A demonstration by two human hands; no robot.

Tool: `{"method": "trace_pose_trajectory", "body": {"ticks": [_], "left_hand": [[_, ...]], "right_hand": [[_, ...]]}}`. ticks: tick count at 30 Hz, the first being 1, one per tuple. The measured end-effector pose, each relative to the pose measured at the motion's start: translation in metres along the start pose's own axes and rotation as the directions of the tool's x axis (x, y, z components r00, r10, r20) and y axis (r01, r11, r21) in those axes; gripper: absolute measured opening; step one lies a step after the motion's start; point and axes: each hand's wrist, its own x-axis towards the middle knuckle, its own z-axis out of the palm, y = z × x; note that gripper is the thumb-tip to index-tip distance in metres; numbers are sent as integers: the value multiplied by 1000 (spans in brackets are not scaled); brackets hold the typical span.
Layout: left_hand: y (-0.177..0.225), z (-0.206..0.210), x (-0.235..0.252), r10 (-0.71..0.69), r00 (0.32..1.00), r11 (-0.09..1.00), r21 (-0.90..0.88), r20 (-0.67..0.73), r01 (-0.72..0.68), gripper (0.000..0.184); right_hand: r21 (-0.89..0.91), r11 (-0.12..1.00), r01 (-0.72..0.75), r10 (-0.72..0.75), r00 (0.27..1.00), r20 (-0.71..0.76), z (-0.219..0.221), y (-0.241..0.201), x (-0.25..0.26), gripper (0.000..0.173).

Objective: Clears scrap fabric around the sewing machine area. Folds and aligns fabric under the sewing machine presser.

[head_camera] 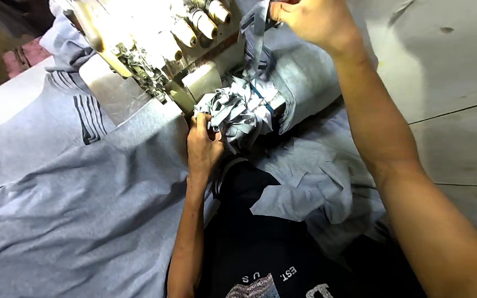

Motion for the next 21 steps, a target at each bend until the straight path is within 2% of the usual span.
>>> {"method": "trace_pose_trajectory", "body": {"ticks": [7, 9, 12, 16, 21], "left_hand": [[-2, 0, 0, 2, 1000, 1000, -16, 6, -2, 37], [-2, 0, 0, 4, 1000, 1000, -23, 7, -3, 38], [-2, 0, 0, 5, 1000, 1000, -19, 7, -5, 38], [-1, 0, 0, 8, 1000, 1000, -30, 3, -7, 37], [0, -2, 0, 15, 1000, 1000, -27, 6, -14, 39]], "right_hand": [[212, 976, 44, -74, 988, 137, 8, 5, 1, 27], [178, 984, 27, -62, 980, 190, 7, 4, 1, 31], [112, 992, 50, -74, 973, 218, 8, 1, 0, 24], [-134, 977, 168, -124, 950, 286, 22, -16, -13, 20], [-38, 975, 219, -165, 828, 536, 79, -31, -63, 36]]}}
